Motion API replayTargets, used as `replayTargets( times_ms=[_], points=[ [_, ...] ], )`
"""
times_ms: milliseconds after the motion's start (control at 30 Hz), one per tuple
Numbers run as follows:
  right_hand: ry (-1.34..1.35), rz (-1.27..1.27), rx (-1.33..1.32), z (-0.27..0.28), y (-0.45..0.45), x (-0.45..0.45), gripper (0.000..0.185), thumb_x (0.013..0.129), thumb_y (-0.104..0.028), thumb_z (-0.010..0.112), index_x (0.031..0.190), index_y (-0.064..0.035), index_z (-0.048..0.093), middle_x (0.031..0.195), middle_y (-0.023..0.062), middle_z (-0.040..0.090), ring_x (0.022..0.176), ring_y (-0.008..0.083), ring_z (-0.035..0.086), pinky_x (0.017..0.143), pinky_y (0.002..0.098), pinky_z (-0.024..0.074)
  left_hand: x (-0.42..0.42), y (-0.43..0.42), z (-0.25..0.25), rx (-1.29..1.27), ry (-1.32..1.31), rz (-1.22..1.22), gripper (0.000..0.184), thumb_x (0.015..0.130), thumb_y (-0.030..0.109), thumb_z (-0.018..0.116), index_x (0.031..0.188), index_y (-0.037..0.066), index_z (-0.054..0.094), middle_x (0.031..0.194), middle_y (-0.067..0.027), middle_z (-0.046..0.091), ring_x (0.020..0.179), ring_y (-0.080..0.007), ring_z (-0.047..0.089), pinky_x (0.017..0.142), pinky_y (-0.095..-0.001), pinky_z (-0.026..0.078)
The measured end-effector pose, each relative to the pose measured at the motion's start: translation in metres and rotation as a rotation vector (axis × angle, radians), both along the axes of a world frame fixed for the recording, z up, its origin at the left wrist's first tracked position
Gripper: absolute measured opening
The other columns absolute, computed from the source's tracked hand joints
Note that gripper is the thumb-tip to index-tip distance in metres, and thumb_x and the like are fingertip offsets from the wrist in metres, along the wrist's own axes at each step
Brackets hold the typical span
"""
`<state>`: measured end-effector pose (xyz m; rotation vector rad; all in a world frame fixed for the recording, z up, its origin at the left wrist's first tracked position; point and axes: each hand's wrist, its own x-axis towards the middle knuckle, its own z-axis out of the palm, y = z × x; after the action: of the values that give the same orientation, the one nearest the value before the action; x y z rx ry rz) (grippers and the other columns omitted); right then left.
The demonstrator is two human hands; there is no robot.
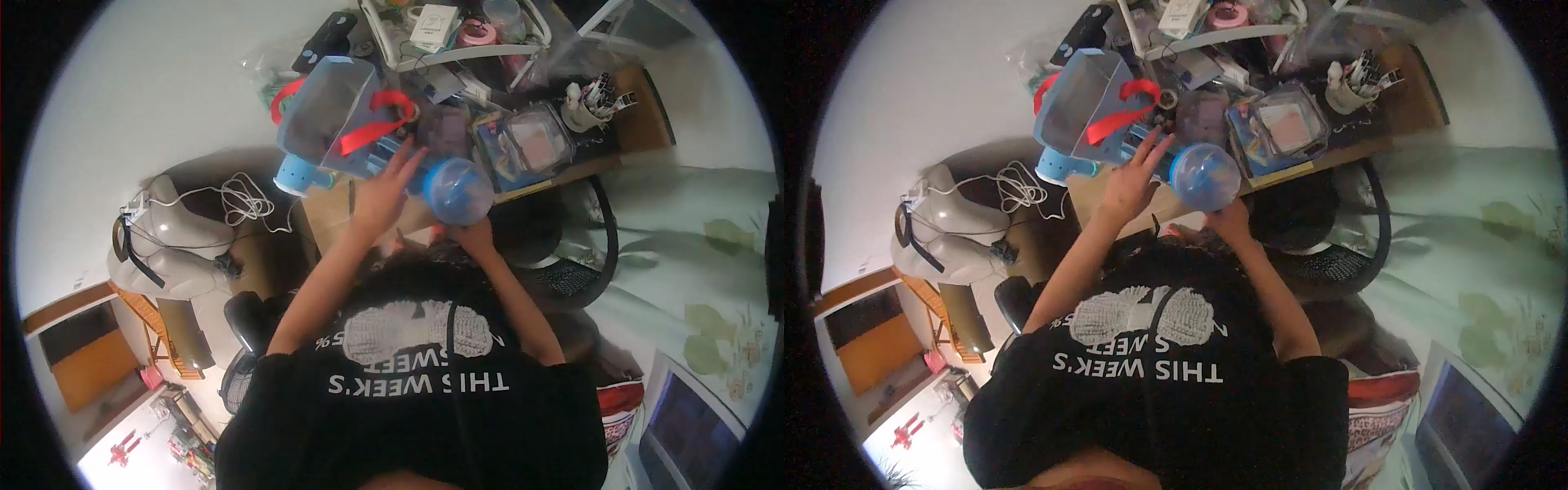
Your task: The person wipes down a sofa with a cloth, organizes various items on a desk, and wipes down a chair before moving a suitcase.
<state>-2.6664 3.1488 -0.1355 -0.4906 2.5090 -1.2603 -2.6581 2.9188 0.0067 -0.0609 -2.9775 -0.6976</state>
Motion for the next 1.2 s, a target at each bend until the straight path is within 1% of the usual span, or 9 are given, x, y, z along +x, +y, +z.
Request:
replayTargets(
  times_ms=[67, 200, 600, 667, 800, 867, 933, 1067, 1200],
  points=[
    [0.314, 0.106, -0.061, -0.011, -0.009, -0.011, 0.065, 0.078, -0.029, 0.07, 0.132, -0.0046, 0.043, 0.121, 0.019, 0.057, 0.112, 0.0367, 0.054, 0.093, 0.0419, 0.0443, -0.014, 0.001, -0.002, -0.187, -0.065, -0.059, 0.075, 0.068, -0.003, 0.067, 0.135, 0.019, 0.041, 0.135, -0.0098, 0.045, 0.087, -0.0325, 0.064, 0.07, -0.0404, 0.055],
    [0.347, 0.186, -0.123, -0.045, -0.016, -0.016, 0.056, 0.08, -0.027, 0.067, 0.13, -0.0097, 0.048, 0.126, 0.0144, 0.054, 0.119, 0.0323, 0.049, 0.098, 0.0415, 0.0404, -0.019, 0.003, -0.006, -0.264, -0.205, -0.067, 0.075, 0.065, 0.001, 0.068, 0.133, 0.021, 0.043, 0.133, -0.0102, 0.045, 0.089, -0.0356, 0.063, 0.069, -0.0429, 0.054],
    [0.001, 0.373, -0.185, 0.034, -0.02, 0.005, 0.05, 0.071, -0.026, 0.072, 0.117, -0.0139, 0.056, 0.119, 0.0125, 0.058, 0.108, 0.0298, 0.057, 0.096, 0.0412, 0.0405, 0.07, -0.001, 0.022, -0.184, -0.391, 0.262, 0.064, 0.063, 0.027, 0.076, 0.122, 0.02, 0.051, 0.114, -0.0103, 0.051, 0.086, -0.0345, 0.064, 0.07, -0.0464, 0.053],
    [-0.151, 0.267, 0.101, 0.035, -0.015, 0.003, 0.05, 0.071, -0.023, 0.072, 0.116, -0.0114, 0.056, 0.115, 0.0135, 0.059, 0.104, 0.033, 0.057, 0.089, 0.0426, 0.0436, 0.08, -0.011, 0.026, -0.156, -0.429, 0.334, 0.064, 0.063, 0.029, 0.076, 0.122, 0.022, 0.051, 0.116, -0.0101, 0.051, 0.087, -0.0344, 0.064, 0.07, -0.0466, 0.052],
    [-0.178, 0.093, 0.016, 0.035, -0.01, -0.004, 0.051, 0.071, -0.025, 0.073, 0.115, -0.007, 0.054, 0.117, 0.0175, 0.056, 0.105, 0.0369, 0.054, 0.087, 0.0465, 0.0421, 0.099, -0.029, 0.022, -0.218, -0.379, 0.488, 0.065, 0.061, 0.034, 0.078, 0.119, 0.02, 0.054, 0.108, -0.007, 0.053, 0.084, -0.0322, 0.064, 0.069, -0.0452, 0.053],
    [0.051, 0.077, 0.122, 0.043, -0.008, -0.007, 0.054, 0.073, -0.012, 0.07, 0.123, -0.0124, 0.05, 0.121, 0.0183, 0.052, 0.117, 0.0367, 0.048, 0.094, 0.0456, 0.0419, 0.104, -0.032, 0.027, -0.175, -0.344, 0.532, 0.064, 0.06, 0.034, 0.079, 0.118, 0.019, 0.055, 0.106, -0.0068, 0.053, 0.081, -0.0317, 0.064, 0.067, -0.044, 0.053],
    [0.084, 0.153, 0.161, -0.038, -0.009, 0.008, 0.051, 0.077, -0.016, 0.067, 0.123, -0.0098, 0.049, 0.126, 0.02, 0.048, 0.12, 0.0382, 0.045, 0.097, 0.0461, 0.0396, 0.107, -0.032, 0.028, -0.191, -0.326, 0.55, 0.064, 0.059, 0.034, 0.079, 0.117, 0.018, 0.056, 0.105, -0.0068, 0.053, 0.08, -0.0315, 0.064, 0.066, -0.0435, 0.053],
    [0.272, 0.581, 0.291, -0.053, -0.041, 0.007, 0.057, 0.083, -0.024, 0.059, 0.131, 0.0013, 0.043, 0.138, 0.0237, 0.037, 0.131, 0.0365, 0.034, 0.103, 0.0434, 0.0387, 0.111, -0.032, 0.026, -0.166, -0.274, 0.547, 0.064, 0.059, 0.033, 0.079, 0.117, 0.017, 0.056, 0.105, -0.0071, 0.052, 0.079, -0.0322, 0.064, 0.065, -0.0445, 0.053],
    [0.408, 0.557, 0.132, -0.06, -0.108, -0.02, 0.056, 0.082, -0.02, 0.056, 0.132, 0.0019, 0.043, 0.141, 0.0224, 0.035, 0.134, 0.0352, 0.031, 0.104, 0.0405, 0.0389, 0.107, -0.026, 0.029, -0.183, -0.304, 0.552, 0.063, 0.059, 0.033, 0.079, 0.116, 0.017, 0.056, 0.104, -0.0078, 0.052, 0.078, -0.0329, 0.063, 0.064, -0.045, 0.053]
  ],
)
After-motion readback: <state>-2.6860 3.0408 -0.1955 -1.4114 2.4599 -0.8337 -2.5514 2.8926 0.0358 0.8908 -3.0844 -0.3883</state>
